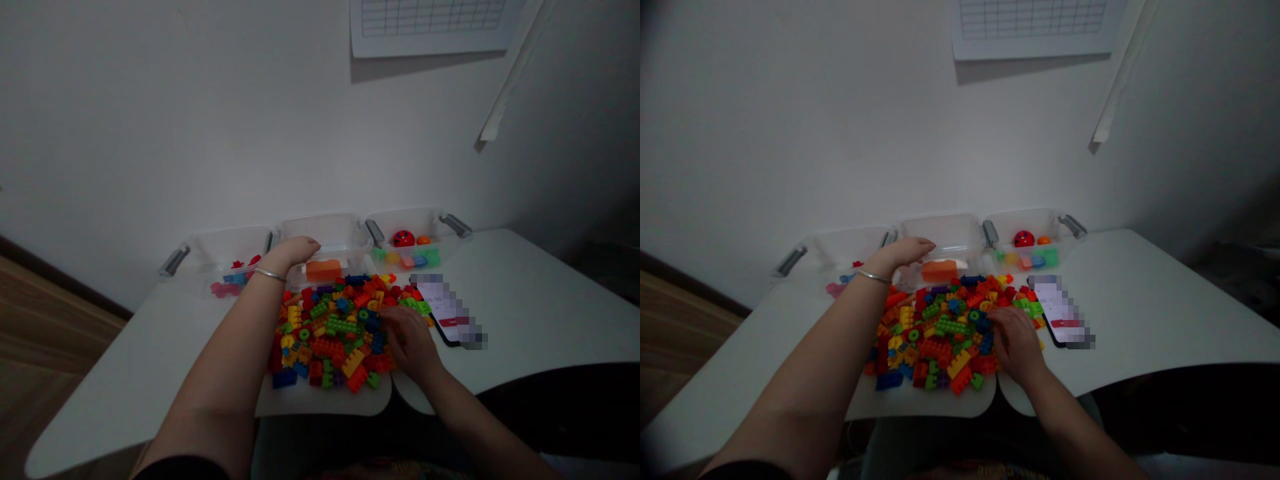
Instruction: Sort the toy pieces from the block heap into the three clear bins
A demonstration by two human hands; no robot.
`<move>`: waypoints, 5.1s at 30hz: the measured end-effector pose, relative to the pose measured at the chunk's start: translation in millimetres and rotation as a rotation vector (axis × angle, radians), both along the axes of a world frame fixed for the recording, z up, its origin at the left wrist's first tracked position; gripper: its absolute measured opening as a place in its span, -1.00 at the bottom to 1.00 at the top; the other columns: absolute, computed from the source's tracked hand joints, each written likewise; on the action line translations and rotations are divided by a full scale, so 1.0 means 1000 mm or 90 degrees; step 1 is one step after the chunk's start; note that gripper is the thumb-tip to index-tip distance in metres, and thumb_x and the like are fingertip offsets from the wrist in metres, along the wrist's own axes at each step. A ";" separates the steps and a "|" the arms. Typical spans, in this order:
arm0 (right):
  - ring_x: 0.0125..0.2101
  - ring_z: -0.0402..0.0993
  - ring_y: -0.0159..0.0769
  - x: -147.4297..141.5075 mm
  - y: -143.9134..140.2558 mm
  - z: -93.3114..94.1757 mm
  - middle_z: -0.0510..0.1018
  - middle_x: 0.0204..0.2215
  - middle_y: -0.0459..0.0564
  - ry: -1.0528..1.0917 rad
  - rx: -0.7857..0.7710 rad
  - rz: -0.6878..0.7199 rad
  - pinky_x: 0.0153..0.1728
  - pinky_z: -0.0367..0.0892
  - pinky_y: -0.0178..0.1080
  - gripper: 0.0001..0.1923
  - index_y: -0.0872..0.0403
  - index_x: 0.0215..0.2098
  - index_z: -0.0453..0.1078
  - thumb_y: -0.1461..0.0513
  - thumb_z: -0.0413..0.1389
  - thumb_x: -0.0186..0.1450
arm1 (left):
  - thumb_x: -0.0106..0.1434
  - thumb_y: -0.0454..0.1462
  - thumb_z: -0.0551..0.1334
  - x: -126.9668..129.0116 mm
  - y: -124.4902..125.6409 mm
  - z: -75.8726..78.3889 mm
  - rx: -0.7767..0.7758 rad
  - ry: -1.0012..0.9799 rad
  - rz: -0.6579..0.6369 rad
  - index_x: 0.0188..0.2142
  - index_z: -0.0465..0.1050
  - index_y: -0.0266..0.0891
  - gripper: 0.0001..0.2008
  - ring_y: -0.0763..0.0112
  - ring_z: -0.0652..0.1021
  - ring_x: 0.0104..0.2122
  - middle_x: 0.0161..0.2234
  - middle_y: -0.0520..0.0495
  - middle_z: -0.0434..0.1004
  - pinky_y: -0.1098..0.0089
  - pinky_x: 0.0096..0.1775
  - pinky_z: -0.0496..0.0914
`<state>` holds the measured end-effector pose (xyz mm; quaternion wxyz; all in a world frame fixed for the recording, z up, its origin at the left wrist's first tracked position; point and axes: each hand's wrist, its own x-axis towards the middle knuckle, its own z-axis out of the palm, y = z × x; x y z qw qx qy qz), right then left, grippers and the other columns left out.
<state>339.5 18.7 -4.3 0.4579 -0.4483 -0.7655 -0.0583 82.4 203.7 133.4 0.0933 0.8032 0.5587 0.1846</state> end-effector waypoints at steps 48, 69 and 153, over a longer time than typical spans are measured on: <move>0.03 0.44 -0.05 0.020 0.081 -0.002 0.54 0.06 0.07 -0.041 -0.140 -0.061 0.10 0.35 0.14 -0.53 0.02 0.11 0.40 0.33 0.03 0.24 | 0.27 -0.25 0.18 -0.001 -0.179 -0.096 0.190 0.044 0.028 -0.05 0.52 -0.13 -0.72 0.02 0.45 0.08 0.05 -0.18 0.50 -0.03 0.10 0.37; 0.03 0.44 -0.02 0.018 0.094 0.007 0.55 0.01 0.14 -0.007 -0.189 -0.027 0.13 0.28 0.16 -0.74 0.06 -0.12 0.46 0.26 0.07 0.23 | 0.27 -0.28 0.19 -0.001 -0.180 -0.094 0.208 0.031 0.027 -0.08 0.53 -0.15 -0.75 0.08 0.50 0.01 0.00 -0.16 0.54 -0.01 0.07 0.38; -0.12 0.51 -0.10 0.008 0.010 0.002 0.61 -0.13 0.02 -0.014 -0.002 -0.101 -0.10 0.39 0.00 -0.78 -0.02 -0.04 0.36 0.16 0.07 0.36 | 0.24 -0.17 0.06 -0.117 -0.049 0.006 0.046 -0.003 0.341 -0.17 0.59 -0.25 -0.63 0.15 0.56 -0.12 -0.14 -0.22 0.62 0.29 -0.12 0.39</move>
